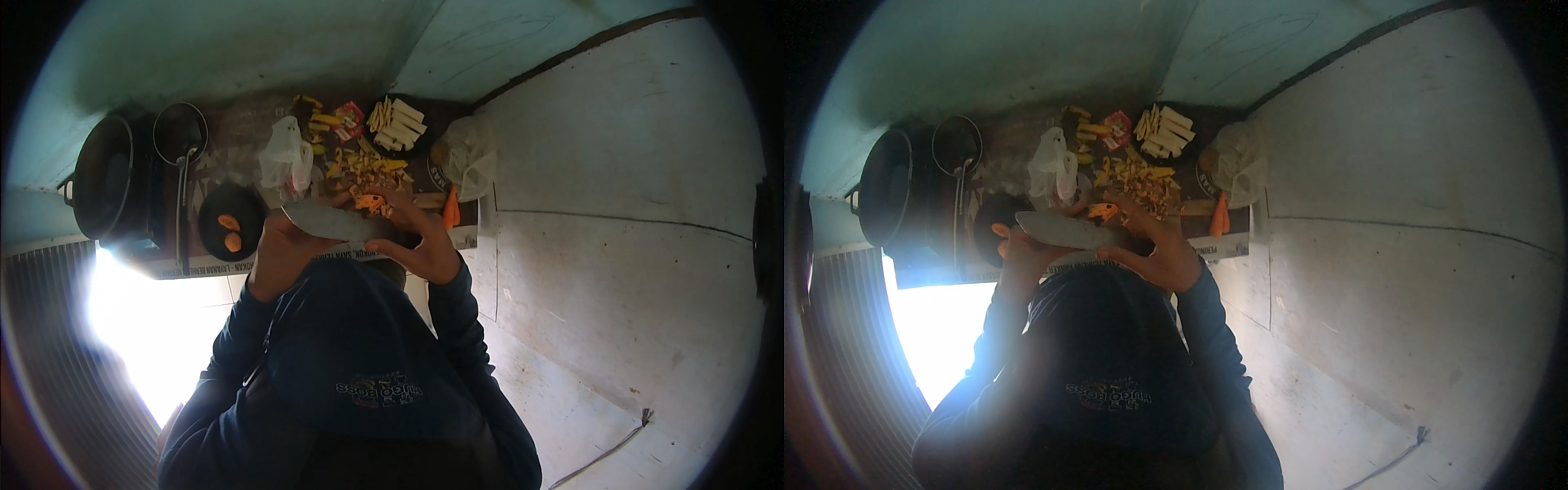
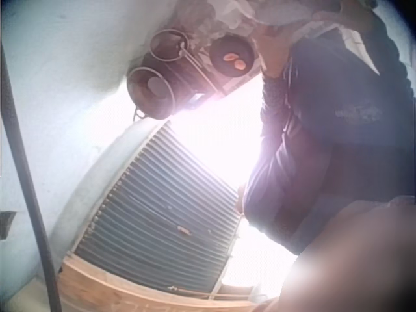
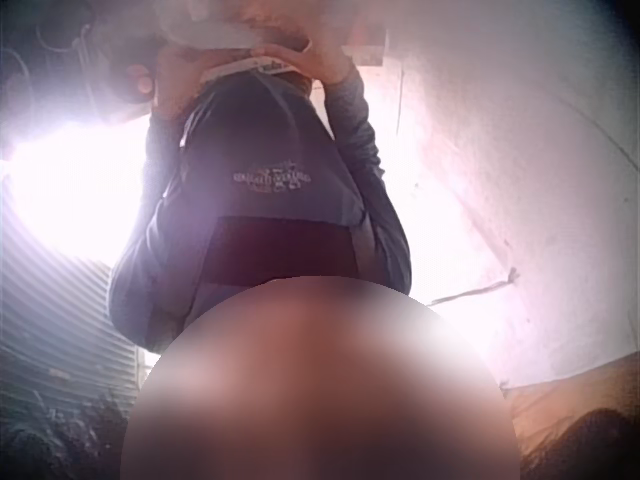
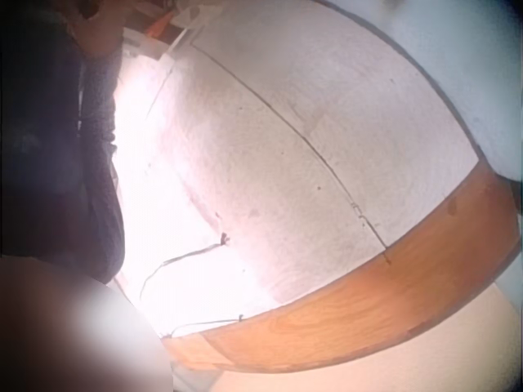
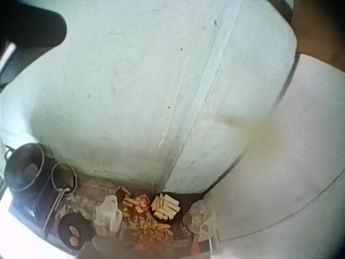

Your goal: The person peels a sweet potato with a knife over a cluttered countertop. The person holds the sweet potato in one hand and uses the knife in the other to remove the skin in continuous strips, leaving the peeled skin on the surface.

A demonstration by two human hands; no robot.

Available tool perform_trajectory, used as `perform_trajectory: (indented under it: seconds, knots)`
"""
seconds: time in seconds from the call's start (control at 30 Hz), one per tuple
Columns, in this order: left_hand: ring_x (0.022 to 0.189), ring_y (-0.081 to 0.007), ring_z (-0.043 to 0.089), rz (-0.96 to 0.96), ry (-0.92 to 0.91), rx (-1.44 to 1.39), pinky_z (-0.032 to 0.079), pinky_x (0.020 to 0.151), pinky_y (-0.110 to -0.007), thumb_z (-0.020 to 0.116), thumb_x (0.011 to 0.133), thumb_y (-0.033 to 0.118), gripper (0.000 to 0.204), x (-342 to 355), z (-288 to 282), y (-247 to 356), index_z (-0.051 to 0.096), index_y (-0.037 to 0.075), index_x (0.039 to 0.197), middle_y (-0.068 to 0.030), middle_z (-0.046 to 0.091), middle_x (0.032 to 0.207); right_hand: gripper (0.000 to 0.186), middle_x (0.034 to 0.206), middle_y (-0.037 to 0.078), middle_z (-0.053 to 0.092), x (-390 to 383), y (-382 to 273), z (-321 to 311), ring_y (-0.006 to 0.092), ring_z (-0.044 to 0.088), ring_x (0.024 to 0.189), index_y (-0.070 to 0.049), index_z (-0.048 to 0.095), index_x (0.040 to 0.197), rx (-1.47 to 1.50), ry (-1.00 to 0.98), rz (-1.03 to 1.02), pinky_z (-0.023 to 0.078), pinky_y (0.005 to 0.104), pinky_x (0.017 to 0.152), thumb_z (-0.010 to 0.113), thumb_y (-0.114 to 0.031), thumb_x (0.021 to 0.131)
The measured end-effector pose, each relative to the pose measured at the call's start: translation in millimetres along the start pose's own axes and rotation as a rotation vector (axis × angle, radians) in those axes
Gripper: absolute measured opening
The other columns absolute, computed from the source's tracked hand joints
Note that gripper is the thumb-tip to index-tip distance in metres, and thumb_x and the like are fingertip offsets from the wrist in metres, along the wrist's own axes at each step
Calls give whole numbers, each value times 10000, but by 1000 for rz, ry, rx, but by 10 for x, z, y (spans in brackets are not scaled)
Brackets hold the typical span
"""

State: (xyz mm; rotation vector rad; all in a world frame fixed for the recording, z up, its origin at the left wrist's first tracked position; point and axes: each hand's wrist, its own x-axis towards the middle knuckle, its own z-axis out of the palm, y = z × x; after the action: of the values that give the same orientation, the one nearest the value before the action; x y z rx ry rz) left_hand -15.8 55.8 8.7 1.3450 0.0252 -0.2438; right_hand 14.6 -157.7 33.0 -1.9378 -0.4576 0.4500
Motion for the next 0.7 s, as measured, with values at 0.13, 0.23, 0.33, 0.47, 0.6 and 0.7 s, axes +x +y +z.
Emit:
perform_trajectory:
  seconds: [0.13, 0.23, 0.33, 0.47, 0.6, 0.7]
  knots:
    - [1013, -167, 607, -28, -8, -59, 516, 875, -297, 689, 749, -65, 270, -39, -45, -5, 647, -39, 1014, -134, 604, 1187, 755, 1352, 165, 468, -49, 28, 45, 264, 539, 1157, -120, 397, 1371, 18, -50, 106, 468, 385, 937, 781, -266, 738]
    - [1006, -156, 604, -70, 98, -121, 516, 863, -286, 700, 740, -65, 294, -103, 7, -36, 649, -28, 1027, -119, 621, 1146, 761, 1352, 168, 465, -8, 84, 190, 274, 528, 1170, -79, 389, 1368, 69, 82, -8, 463, 400, 948, 782, -248, 738]
    - [998, -153, 601, -25, 133, -74, 515, 862, -282, 708, 739, -60, 300, -121, 79, -90, 646, -35, 1032, -107, 629, 1110, 752, 1357, 170, 458, -1, 107, 338, 280, 517, 1182, -34, 381, 1360, 175, 202, -137, 462, 406, 950, 775, -216, 746]
    - [992, -157, 603, 19, 157, 61, 513, 866, -282, 708, 745, -49, 316, -140, 69, -136, 635, -40, 1052, -110, 630, 1093, 731, 1353, 169, 461, 18, 104, 417, 276, 534, 1161, -16, 381, 1354, 128, 231, -119, 483, 400, 919, 764, -191, 757]
    - [997, -171, 607, -54, 95, -106, 513, 875, -301, 685, 772, -36, 299, -137, -58, -144, 625, -49, 1065, -127, 626, 1121, 727, 1120, 160, 601, 16, 102, 366, 186, 604, 979, -33, 438, 1330, 3, 204, -93, 488, 337, 847, 795, -200, 719]
    - [998, -179, 612, -64, 27, -125, 509, 886, -313, 666, 790, -32, 281, -88, -177, -144, 620, -59, 1066, -137, 626, 1130, 696, 1010, 150, 666, 36, 122, 318, 152, 637, 887, -42, 483, 1301, -82, 175, -140, 494, 322, 814, 806, -202, 706]
